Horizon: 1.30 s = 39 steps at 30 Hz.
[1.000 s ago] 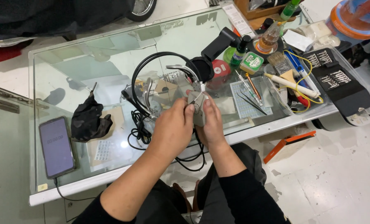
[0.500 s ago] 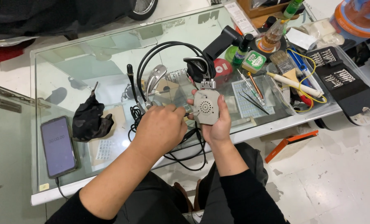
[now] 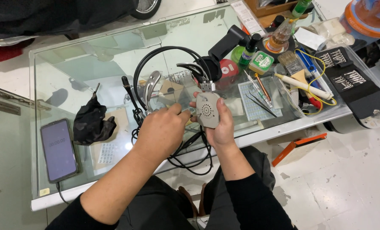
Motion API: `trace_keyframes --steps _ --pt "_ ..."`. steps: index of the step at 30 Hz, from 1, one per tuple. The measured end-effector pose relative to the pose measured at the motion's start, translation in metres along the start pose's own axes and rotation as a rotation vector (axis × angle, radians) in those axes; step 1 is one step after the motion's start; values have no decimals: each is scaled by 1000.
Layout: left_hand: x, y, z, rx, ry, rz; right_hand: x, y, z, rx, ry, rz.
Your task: The person uses a small screwdriver to remove screws from the earcup of a pair of over-ear headphones. They then use a pointed tool to probe the speaker grille area and manipulate internal components. The person switches between tools and continues to work on the headphone unit throughout the clip.
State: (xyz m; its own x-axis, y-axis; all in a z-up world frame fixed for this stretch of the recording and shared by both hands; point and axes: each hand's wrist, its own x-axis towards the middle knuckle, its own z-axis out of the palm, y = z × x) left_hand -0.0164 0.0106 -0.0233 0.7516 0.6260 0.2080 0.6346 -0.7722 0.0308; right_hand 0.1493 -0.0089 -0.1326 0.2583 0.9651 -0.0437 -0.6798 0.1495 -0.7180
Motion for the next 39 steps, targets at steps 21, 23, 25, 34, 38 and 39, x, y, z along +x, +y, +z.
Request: trace_keyframes --steps 21,23,25,34,38,39 --pt "-10 5 45 420 271 263 -3 0 2 85 -75 -81" --pt "-10 8 42 301 211 190 -6 0 1 83 -83 -102" --pt "-6 7 40 191 151 117 -6 0 2 86 -96 -125" --pt "13 9 -17 -768 -528 -754 -28 -8 19 26 -177 -212" --pt "14 -1 1 -765 -525 -726 -23 -5 19 -7 -198 -226" --pt "13 -6 7 -671 -516 -618 -22 -2 18 -17 -194 -211"
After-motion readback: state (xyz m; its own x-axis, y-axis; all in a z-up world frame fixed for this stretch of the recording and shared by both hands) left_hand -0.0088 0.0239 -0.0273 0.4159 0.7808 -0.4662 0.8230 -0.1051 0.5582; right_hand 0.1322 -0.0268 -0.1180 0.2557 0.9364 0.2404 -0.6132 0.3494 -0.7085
